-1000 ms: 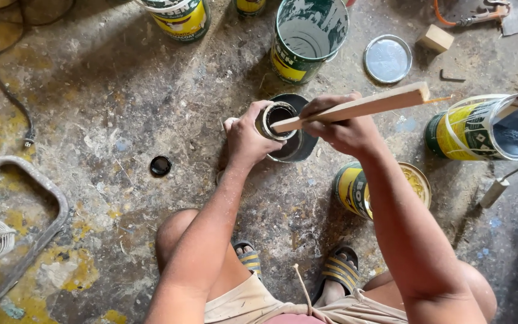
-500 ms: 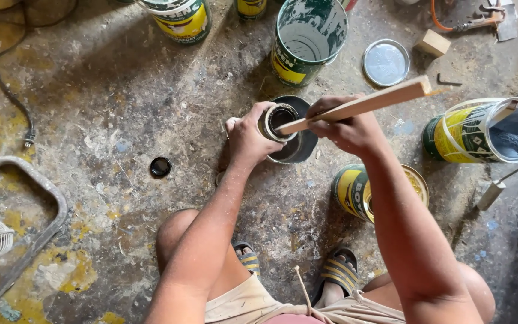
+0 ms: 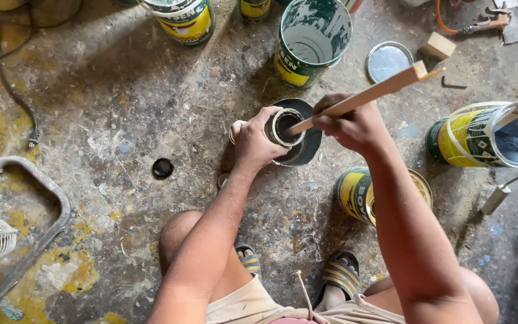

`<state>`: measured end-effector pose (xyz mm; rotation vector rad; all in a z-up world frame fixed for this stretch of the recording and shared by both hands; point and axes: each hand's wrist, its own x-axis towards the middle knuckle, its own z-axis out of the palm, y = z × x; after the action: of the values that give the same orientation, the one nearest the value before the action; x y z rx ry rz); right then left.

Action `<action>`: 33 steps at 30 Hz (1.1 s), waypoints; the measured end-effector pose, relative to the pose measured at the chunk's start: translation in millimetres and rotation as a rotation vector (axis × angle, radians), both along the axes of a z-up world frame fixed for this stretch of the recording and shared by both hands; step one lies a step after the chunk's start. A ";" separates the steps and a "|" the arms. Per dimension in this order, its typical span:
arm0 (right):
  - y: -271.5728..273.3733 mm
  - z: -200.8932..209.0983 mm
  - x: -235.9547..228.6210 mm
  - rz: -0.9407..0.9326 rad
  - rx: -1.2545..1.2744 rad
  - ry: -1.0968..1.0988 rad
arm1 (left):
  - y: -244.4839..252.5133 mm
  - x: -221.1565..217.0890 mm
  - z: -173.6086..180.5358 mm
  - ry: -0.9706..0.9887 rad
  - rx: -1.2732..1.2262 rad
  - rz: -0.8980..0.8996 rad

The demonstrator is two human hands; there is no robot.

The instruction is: Opening paint cans, pouring different paints into a bucket, and stirring them together.

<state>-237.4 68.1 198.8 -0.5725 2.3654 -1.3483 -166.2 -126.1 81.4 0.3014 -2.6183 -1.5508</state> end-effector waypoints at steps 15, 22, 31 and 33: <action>-15.3 2.2 2.0 0.008 0.005 0.173 | 1.9 -1.5 0.9 -0.006 -0.001 0.014; -4.5 9.7 0.4 0.081 0.009 0.069 | 0.2 -4.0 -6.2 -0.027 -0.011 0.010; -18.9 17.6 11.4 0.036 -0.024 0.089 | -7.5 2.0 16.0 -0.017 0.125 0.036; -0.3 18.6 5.2 0.074 0.053 0.133 | -3.1 2.5 23.8 -0.064 0.120 0.019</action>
<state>-232.1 67.8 217.4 -0.7478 2.4511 -1.2475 -163.7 -129.2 105.2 0.3894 -2.5653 -1.7237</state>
